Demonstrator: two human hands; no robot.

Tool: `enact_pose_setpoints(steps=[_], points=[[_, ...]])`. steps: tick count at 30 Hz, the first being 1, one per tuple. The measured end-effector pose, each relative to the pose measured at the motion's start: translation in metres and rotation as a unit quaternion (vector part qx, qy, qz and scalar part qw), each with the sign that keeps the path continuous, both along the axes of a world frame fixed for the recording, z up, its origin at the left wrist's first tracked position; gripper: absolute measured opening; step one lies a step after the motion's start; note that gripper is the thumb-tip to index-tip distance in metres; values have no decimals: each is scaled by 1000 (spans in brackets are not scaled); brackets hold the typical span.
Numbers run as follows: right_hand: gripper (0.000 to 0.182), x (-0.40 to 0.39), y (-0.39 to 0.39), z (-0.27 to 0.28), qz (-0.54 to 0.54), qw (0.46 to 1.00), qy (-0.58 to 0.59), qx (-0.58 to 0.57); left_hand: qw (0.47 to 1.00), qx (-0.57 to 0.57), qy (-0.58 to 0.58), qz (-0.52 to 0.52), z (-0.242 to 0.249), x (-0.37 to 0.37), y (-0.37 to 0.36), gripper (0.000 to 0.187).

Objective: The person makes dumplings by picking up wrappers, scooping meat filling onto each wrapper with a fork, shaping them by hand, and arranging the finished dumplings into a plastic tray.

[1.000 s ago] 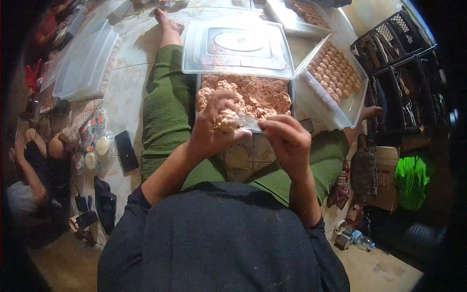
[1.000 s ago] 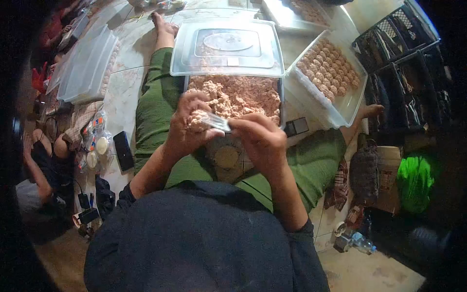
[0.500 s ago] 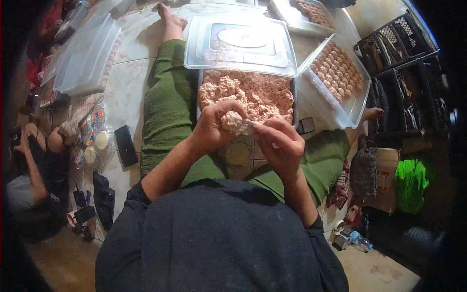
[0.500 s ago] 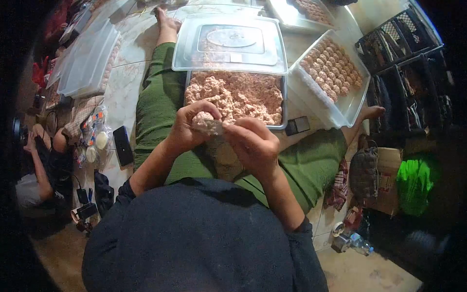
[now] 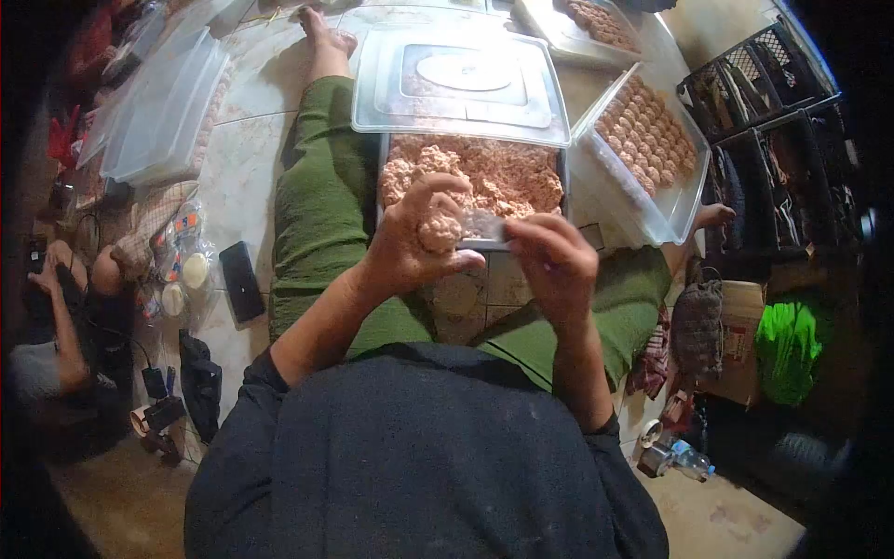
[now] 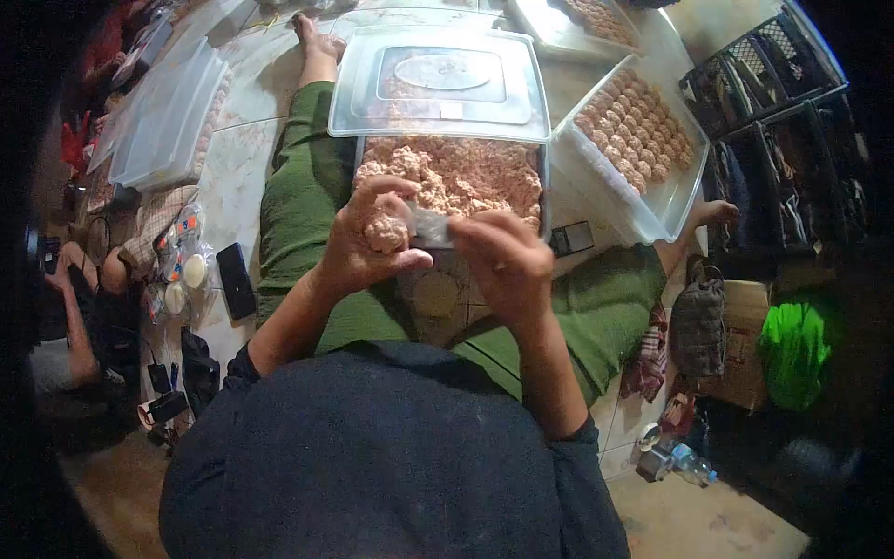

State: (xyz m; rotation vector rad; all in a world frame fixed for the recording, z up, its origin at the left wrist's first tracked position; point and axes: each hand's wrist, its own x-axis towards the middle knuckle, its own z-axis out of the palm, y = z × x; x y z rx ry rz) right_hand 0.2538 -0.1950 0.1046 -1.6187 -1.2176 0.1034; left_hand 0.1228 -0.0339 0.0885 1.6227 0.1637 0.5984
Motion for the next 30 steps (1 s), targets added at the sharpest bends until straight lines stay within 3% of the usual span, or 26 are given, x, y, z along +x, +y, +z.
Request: enact_pose_setpoints(steps=[4, 10, 13, 17, 19, 22, 27, 30], points=[[19, 10, -7, 0, -54, 997, 27, 45, 990, 137, -28, 7, -22, 5, 7, 39], [20, 3, -12, -15, -1, 976, 217, 24, 994, -102, -46, -6, -14, 8, -7, 79], [21, -10, -7, -19, 21, 941, 338, 7, 994, -60, -92, 5, -21, 11, -9, 97], [21, -20, 2, -27, 60, 981, 186, -10, 998, 43, -40, 24, -25, 5, 1, 67], [21, -19, 5, -16, 10, 999, 49, -9, 996, 87, -33, 5, -35, 7, 9, 46], [20, -14, 4, -9, 13, 999, -51, 9, 1000, -6, 28, -13, -24, 3, 5, 23], [20, -7, 4, -5, 16, 997, -75, -14, 1000, 8, 11, 0, -22, 2, 5, 24], [20, -4, -2, 0, 28, 999, 14, -33, 1000, 13, 13, 5, -25, 2, 5, 26]])
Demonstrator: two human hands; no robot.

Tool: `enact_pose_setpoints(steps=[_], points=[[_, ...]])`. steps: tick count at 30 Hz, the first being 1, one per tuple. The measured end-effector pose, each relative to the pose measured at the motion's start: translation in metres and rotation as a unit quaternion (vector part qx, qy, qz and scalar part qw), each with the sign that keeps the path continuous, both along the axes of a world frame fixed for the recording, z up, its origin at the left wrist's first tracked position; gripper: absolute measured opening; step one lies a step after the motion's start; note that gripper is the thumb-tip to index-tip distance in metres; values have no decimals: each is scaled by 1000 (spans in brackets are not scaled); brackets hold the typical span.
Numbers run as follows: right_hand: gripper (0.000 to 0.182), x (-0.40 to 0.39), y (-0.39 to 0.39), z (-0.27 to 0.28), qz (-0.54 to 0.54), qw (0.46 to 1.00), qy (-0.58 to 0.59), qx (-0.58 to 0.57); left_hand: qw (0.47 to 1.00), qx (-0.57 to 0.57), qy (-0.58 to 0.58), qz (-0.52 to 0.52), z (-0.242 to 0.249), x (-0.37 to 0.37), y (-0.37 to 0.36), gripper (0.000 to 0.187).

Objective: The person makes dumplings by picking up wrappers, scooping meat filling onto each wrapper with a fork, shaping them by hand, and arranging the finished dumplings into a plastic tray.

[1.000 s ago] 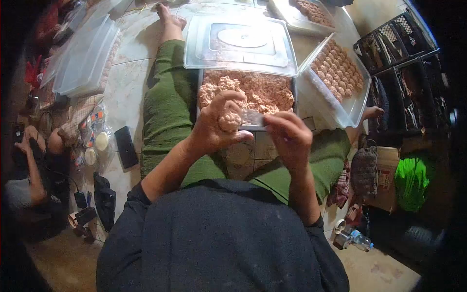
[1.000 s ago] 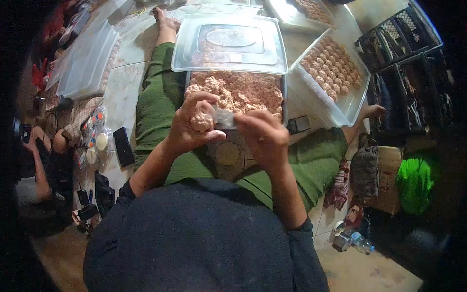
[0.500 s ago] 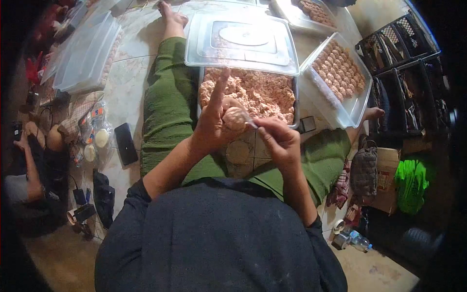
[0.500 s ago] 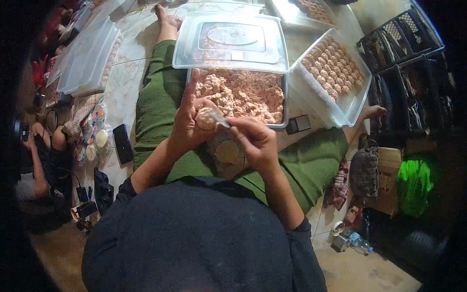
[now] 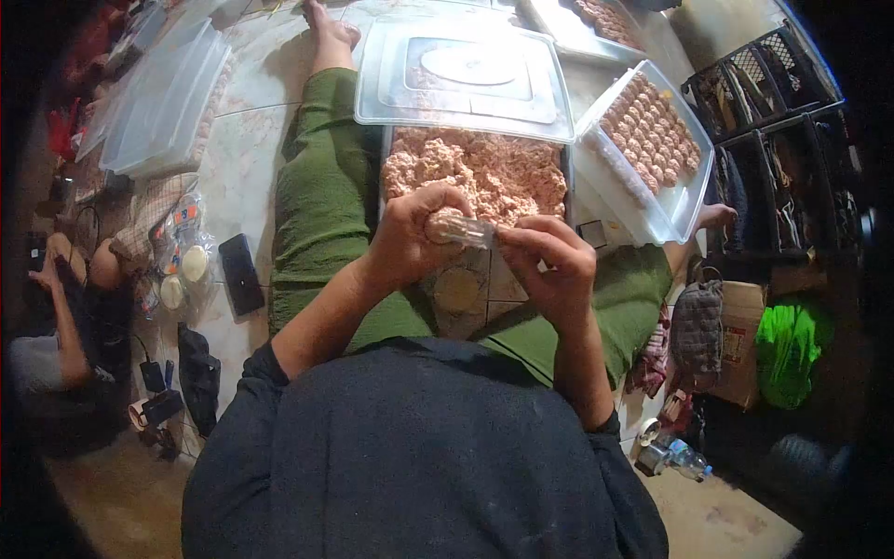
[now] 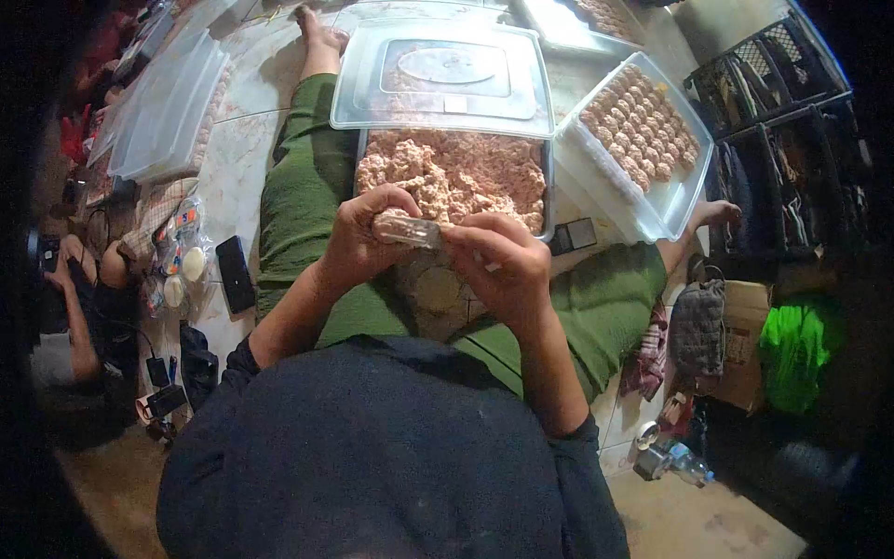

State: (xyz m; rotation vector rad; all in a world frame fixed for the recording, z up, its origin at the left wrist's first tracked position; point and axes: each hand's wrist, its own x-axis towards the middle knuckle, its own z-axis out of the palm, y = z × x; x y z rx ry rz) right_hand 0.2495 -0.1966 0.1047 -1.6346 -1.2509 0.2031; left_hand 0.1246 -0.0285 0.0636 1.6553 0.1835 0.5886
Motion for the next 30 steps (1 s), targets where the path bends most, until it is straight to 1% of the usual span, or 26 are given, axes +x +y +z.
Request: enact_pose_setpoints(steps=[3, 4, 6, 8, 9, 10, 13, 14, 15, 16, 17, 19, 20, 22, 23, 24, 25, 27, 28, 29, 30], points=[[18, 2, 2, 3, 8, 999, -23, -22, 1000, 24, 11, -5, 3, 0, -2, 27], [18, 2, 1, 2, 6, 1000, -10, -25, 999, 39, 16, -5, 4, 0, -2, 27], [18, 4, -3, -2, 4, 999, 16, -29, 984, 159, -62, 59, 1, 6, 1, 41], [18, 6, -3, -15, -33, 995, 86, 40, 988, 104, -96, 68, 1, 9, -2, 59], [18, 7, -4, -19, -52, 989, 121, 74, 995, -11, -89, 45, 2, 7, -8, 71], [20, 4, -9, -16, -65, 984, 160, 43, 988, -126, -81, 21, 2, 7, -11, 83], [25, -9, -15, -24, -64, 964, 258, 0, 989, -123, -85, 13, -3, 12, -12, 103], [28, -15, -15, -25, -42, 967, 252, -11, 993, -73, -84, 27, -5, 12, -11, 99], [33, -21, -15, -30, -40, 967, 246, -47, 996, -22, -82, 40, -8, 12, -8, 95], [35, -27, -16, -32, -21, 961, 271, -51, 995, 29, -80, 54, -10, 11, -6, 92], [37, -31, -16, -31, -2, 953, 296, -55, 996, 50, -59, 48, -11, 10, -3, 86], [37, -30, -15, -34, -33, 960, 276, -30, 995, 93, -18, 35, -13, 7, 5, 73], [38, -29, -16, -35, -49, 963, 265, -18, 991, 128, -35, 36, -15, 8, 8, 66], [38, -28, -15, -34, -7, 975, 214, -57, 977, 197, -71, 36, -21, 12, 12, 53], [38, -26, -14, -33, 14, 979, 187, -76, 982, 179, -60, 31, -24, 12, 13, 54], [38, -23, -16, -34, 11, 983, 172, -70, 985, 161, -50, 27, -25, 11, 12, 55], [37, -17, -17, -35, -8, 979, 189, -75, 989, 144, -38, 22, -26, 10, 12, 56], [36, 0, -20, -36, -45, 969, 225, -88, 999, 33, 7, 14, -18, 7, 8, 61], [35, 9, -16, -35, -61, 970, 213, -97, 999, -22, 29, 9, -14, 8, 7, 63], [35, 21, -11, -35, -79, 971, 200, -105, 998, -43, 40, -7, -15, 8, 8, 70], [41, 35, -8, -37, -60, 968, 204, -135, 996, -63, 50, -24, -17, 9, 9, 77]])
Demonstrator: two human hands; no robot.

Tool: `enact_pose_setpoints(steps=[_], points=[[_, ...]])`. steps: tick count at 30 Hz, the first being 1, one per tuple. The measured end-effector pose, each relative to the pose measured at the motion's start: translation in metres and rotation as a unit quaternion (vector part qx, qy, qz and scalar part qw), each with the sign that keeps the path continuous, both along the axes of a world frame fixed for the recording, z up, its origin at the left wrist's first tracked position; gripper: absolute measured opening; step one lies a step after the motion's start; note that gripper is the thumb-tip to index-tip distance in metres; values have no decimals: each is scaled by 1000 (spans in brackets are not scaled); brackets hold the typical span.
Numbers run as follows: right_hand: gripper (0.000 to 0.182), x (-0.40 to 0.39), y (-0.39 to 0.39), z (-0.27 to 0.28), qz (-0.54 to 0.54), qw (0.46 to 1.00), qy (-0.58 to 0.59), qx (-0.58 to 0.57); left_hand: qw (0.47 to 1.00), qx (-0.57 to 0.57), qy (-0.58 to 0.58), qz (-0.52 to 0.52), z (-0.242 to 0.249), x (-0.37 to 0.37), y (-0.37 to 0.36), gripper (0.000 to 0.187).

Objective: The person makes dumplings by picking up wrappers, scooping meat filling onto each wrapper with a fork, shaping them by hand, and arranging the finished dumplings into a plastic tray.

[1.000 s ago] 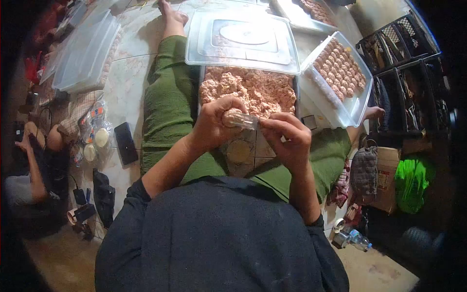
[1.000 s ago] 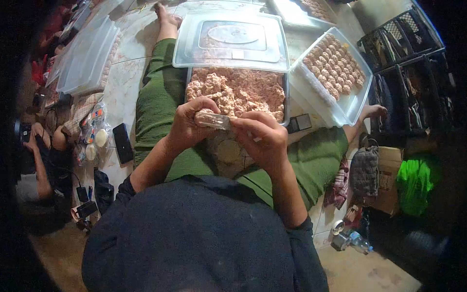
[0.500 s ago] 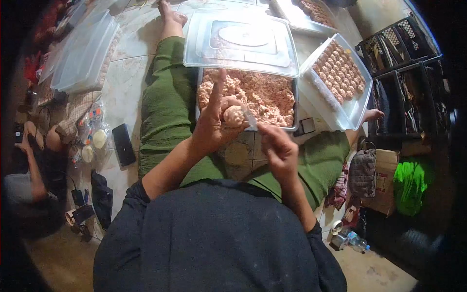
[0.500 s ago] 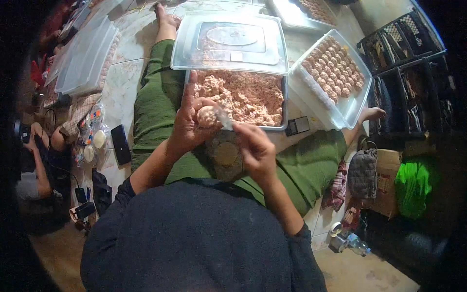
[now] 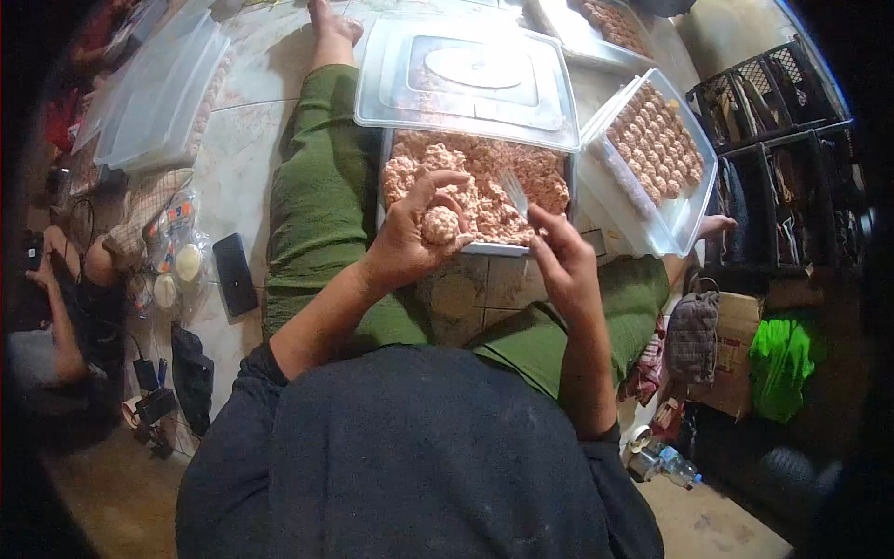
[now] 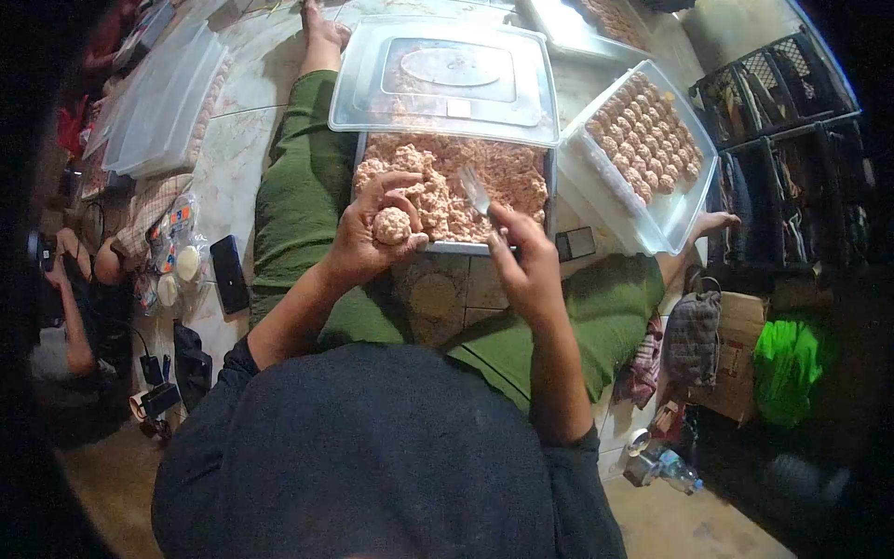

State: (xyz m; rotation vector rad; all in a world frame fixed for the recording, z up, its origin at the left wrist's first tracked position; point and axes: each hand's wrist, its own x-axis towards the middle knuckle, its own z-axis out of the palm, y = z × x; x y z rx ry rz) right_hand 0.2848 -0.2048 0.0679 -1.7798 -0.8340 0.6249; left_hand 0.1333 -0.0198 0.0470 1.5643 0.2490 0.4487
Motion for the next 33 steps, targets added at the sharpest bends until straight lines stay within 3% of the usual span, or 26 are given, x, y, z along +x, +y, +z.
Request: enact_pose_setpoints(steps=[3, 4, 8, 9, 13, 15, 16, 17, 18, 20, 22, 24, 26, 28, 31, 33], points=[[52, 10, 18, 7, 24, 979, -200, -9, 999, -11, 16, -41, -3, 3, 1, 103], [67, 8, 23, 15, 38, 948, -306, -74, 998, -7, 20, -54, -4, 3, -1, 113], [89, -13, 37, 24, 165, 964, -208, -18, 983, -112, 59, -132, -6, 7, -7, 138], [88, -18, 36, 10, 168, 966, -195, -23, 986, -22, 62, -153, -11, 10, -7, 142], [83, -27, 16, -10, 91, 983, -157, -6, 970, 41, 73, -229, -25, 16, -30, 144], [86, -21, -1, -21, 70, 991, -114, 17, 960, 69, 59, -265, -26, 19, -39, 142], [87, -10, -14, -23, 70, 993, -92, 3, 952, -56, 44, -298, -18, 23, -48, 141], [88, 2, -29, -23, 73, 995, -68, -9, 958, -17, 49, -282, -24, 21, -51, 131], [89, 14, -39, -13, 25, 998, -26, -46, 955, 55, 50, -288, -20, 24, -50, 111], [85, 53, -65, -11, -48, 997, 40, 33, 940, 130, 49, -312, -27, 30, -47, 78], [84, 106, -90, 6, -103, 993, -35, 39, 924, 140, 46, -353, -57, 34, -44, 47], [78, 163, -110, 19, -174, 971, -166, -1, 914, 163, 108, -355, -58, 38, -44, 40], [75, 228, -129, 17, -236, 919, -265, -171, 899, 202, 129, -366, -81, 36, -39, 42], [78, 274, -134, 6, -254, 886, -306, -237, 901, 19, 229, -368, -141, 22, -34, 38], [80, 331, -137, -53, -247, 821, -386, -340, 866, -106, 381, -305, -155, 15, -36, 45], [79, 342, -136, -57, -261, 818, -394, -329, 832, -203, 451, -253, -147, 19, -38, 50]])
